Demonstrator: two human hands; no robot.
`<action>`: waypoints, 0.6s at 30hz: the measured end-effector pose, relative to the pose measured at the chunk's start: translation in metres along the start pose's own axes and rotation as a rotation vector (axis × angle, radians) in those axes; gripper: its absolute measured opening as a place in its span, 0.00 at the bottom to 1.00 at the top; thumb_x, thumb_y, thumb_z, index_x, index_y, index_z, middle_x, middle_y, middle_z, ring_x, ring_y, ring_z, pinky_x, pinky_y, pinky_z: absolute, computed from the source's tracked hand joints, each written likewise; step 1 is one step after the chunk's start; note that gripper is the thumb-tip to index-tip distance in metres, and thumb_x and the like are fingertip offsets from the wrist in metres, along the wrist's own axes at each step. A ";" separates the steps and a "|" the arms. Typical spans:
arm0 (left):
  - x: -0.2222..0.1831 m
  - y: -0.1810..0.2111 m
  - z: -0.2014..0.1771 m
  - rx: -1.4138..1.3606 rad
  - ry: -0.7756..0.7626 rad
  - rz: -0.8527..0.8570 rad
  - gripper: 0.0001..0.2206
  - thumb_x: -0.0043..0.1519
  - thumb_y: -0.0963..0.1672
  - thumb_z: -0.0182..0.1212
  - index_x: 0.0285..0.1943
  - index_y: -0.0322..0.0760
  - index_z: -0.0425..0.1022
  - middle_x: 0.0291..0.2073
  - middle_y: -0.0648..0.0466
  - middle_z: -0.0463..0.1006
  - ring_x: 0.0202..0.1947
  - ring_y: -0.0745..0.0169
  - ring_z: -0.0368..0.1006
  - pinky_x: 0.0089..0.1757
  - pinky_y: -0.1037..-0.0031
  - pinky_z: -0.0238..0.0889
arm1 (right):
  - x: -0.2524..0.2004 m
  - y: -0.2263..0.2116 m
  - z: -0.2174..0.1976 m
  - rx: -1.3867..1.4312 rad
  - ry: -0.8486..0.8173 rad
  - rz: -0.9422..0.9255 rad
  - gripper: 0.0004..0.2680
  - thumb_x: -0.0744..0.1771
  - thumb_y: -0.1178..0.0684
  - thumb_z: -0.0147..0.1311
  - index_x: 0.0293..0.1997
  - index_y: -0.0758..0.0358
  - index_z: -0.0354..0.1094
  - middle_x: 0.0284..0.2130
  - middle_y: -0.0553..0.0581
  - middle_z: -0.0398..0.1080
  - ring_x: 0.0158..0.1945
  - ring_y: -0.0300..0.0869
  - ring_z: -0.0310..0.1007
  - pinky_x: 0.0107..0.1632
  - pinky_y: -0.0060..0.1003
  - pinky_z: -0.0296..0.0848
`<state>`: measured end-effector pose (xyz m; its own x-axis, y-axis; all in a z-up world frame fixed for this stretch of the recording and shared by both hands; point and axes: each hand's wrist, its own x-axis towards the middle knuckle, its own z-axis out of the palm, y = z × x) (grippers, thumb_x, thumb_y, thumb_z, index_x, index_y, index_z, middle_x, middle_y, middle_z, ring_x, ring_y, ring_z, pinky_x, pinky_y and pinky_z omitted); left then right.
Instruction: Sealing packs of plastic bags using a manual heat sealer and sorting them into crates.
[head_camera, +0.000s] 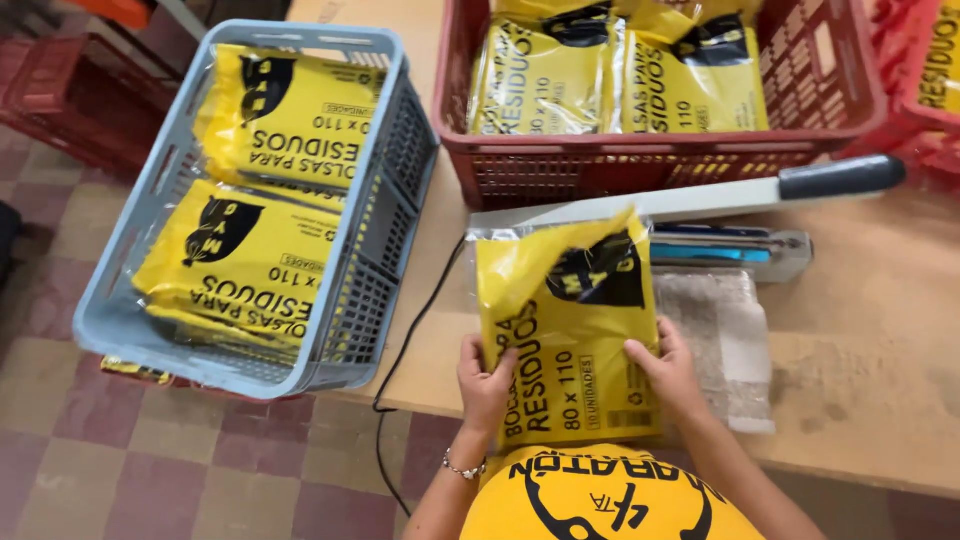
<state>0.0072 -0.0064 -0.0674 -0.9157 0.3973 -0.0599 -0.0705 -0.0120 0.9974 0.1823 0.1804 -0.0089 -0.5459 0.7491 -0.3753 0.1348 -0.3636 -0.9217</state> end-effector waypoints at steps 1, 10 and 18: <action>0.006 -0.003 -0.009 0.031 0.001 0.062 0.12 0.57 0.41 0.72 0.39 0.40 0.69 0.27 0.56 0.73 0.32 0.68 0.68 0.35 0.72 0.68 | -0.003 -0.021 0.010 -0.042 0.022 -0.080 0.13 0.66 0.60 0.61 0.56 0.64 0.68 0.38 0.60 0.75 0.39 0.45 0.76 0.42 0.43 0.77; 0.061 0.177 -0.088 0.243 0.047 0.423 0.10 0.63 0.41 0.60 0.52 0.37 0.70 0.45 0.52 0.77 0.43 0.64 0.76 0.44 0.76 0.71 | 0.148 -0.232 0.065 0.003 0.106 -0.484 0.08 0.70 0.51 0.51 0.56 0.48 0.63 0.46 0.44 0.72 0.45 0.30 0.77 0.47 0.27 0.81; 0.256 0.180 -0.159 0.769 0.028 0.030 0.16 0.61 0.51 0.55 0.50 0.39 0.73 0.46 0.53 0.81 0.45 0.58 0.78 0.45 0.65 0.70 | 0.418 -0.194 -0.014 -0.547 0.136 -0.572 0.07 0.75 0.44 0.50 0.45 0.45 0.56 0.42 0.42 0.60 0.43 0.31 0.64 0.41 0.32 0.63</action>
<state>-0.3024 -0.0530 0.0902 -0.9231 0.3838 -0.0230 0.2404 0.6227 0.7446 -0.0606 0.5713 0.0117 -0.5523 0.8109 0.1934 0.2703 0.3937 -0.8786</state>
